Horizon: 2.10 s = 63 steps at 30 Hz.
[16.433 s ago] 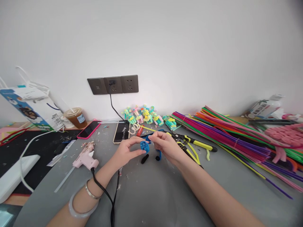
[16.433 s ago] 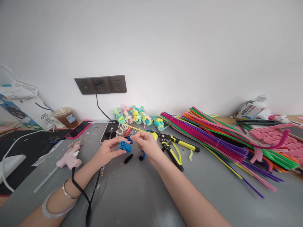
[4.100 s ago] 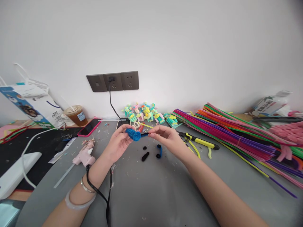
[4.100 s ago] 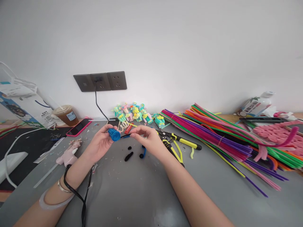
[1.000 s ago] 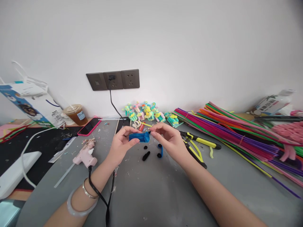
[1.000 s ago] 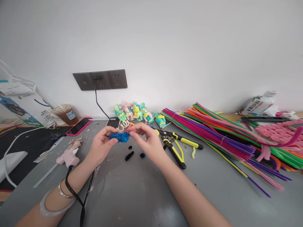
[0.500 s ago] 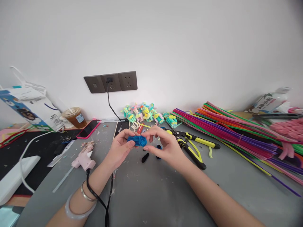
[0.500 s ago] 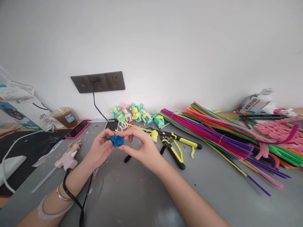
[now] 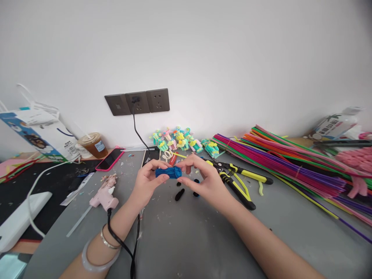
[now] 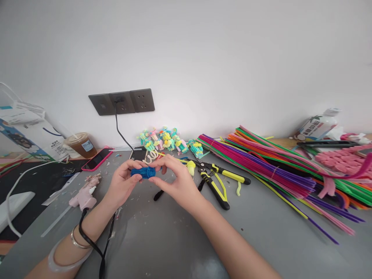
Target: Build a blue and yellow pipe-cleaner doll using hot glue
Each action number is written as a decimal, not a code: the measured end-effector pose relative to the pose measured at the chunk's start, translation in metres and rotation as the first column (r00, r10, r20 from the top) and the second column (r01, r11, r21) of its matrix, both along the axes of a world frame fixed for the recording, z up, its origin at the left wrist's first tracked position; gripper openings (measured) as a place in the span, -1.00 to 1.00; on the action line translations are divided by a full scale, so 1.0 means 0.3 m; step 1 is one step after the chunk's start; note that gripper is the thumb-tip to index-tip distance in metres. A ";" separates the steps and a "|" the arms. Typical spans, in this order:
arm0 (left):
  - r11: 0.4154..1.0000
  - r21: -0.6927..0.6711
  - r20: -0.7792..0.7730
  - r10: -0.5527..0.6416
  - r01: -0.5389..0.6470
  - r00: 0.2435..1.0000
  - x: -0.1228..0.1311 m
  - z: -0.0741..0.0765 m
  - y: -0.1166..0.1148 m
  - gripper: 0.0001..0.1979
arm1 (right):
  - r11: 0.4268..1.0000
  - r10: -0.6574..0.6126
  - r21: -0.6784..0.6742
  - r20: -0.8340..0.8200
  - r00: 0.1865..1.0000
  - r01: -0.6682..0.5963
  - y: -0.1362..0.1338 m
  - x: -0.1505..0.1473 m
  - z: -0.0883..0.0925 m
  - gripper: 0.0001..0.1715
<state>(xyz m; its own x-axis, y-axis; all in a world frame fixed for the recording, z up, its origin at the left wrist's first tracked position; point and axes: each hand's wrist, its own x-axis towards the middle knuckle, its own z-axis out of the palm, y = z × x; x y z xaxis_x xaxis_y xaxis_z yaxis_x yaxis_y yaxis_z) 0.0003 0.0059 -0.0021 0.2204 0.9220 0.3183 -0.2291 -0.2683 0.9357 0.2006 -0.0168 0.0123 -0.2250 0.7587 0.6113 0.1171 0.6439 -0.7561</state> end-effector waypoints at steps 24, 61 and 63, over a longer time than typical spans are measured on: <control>0.987 0.017 -0.063 -0.161 0.162 0.985 -0.018 -0.010 -0.001 -0.78 | 0.992 0.050 -0.112 -0.034 0.998 -0.053 0.012 0.014 -0.002 -0.76; 0.984 0.170 -0.275 0.106 -0.060 0.956 -0.001 0.011 -0.002 -0.74 | 0.942 -0.093 -0.311 0.116 0.989 0.125 0.043 0.040 0.001 -0.78; 0.983 0.176 -0.290 0.106 -0.055 0.951 -0.002 0.008 -0.003 -0.73 | 0.930 -0.065 -0.351 0.140 0.988 0.111 0.045 0.034 -0.006 -0.74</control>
<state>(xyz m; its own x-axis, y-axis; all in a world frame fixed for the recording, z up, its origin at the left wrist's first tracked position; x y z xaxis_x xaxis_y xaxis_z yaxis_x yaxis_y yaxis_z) -0.0002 0.0050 0.0003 0.2552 0.8812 0.3979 0.0812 -0.4296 0.8994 0.2109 -0.0033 0.0107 -0.2039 0.9415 0.2684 0.2678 0.3174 -0.9097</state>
